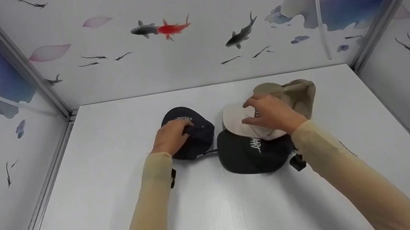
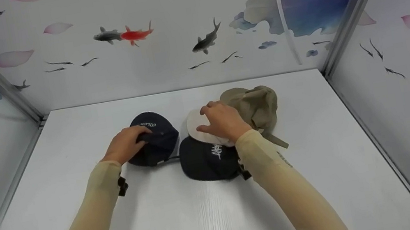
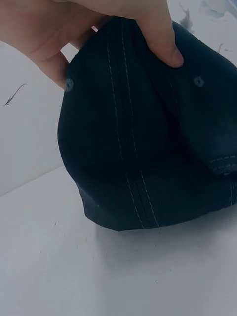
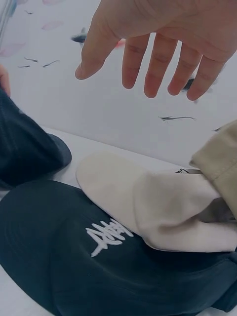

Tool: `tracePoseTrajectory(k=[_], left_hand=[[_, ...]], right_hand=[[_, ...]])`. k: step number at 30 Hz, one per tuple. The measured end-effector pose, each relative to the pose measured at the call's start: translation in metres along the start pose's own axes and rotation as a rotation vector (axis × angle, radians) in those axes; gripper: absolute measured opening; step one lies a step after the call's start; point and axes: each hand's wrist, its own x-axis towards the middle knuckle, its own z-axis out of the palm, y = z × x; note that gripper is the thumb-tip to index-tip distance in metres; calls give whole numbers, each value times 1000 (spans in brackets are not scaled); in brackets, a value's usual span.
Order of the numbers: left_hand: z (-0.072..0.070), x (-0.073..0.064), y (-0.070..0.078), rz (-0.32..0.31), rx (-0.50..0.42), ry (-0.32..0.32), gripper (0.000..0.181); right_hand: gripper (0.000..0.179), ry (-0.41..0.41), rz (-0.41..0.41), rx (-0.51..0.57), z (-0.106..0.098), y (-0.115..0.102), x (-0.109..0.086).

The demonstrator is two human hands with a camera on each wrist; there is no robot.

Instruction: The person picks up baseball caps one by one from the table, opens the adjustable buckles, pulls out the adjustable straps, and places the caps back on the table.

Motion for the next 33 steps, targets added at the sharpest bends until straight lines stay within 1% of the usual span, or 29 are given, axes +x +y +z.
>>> tracePoseTrajectory(k=[5,11,15,18,24,29,33], left_hand=[[0,-2,-2,-7,10,69,26],[0,-3,-3,-9,26,141,23],[-1,-4,-2,-16,21,157,22],[-2,-4,-2,-19,6,176,22],[-11,-3,2,4,-9,215,18],[-18,-3,7,11,-25,219,17],[-20,-3,10,25,-29,217,16]], right_hand=[[50,-15,-28,3,6,-11,6],[52,-48,-15,17,11,-21,12],[53,-55,-23,14,14,-25,15],[53,-53,-44,14,17,-28,16],[54,-54,-67,32,20,-34,22],[55,-53,-88,45,23,-38,27],[58,-54,-95,57,26,-40,29]])
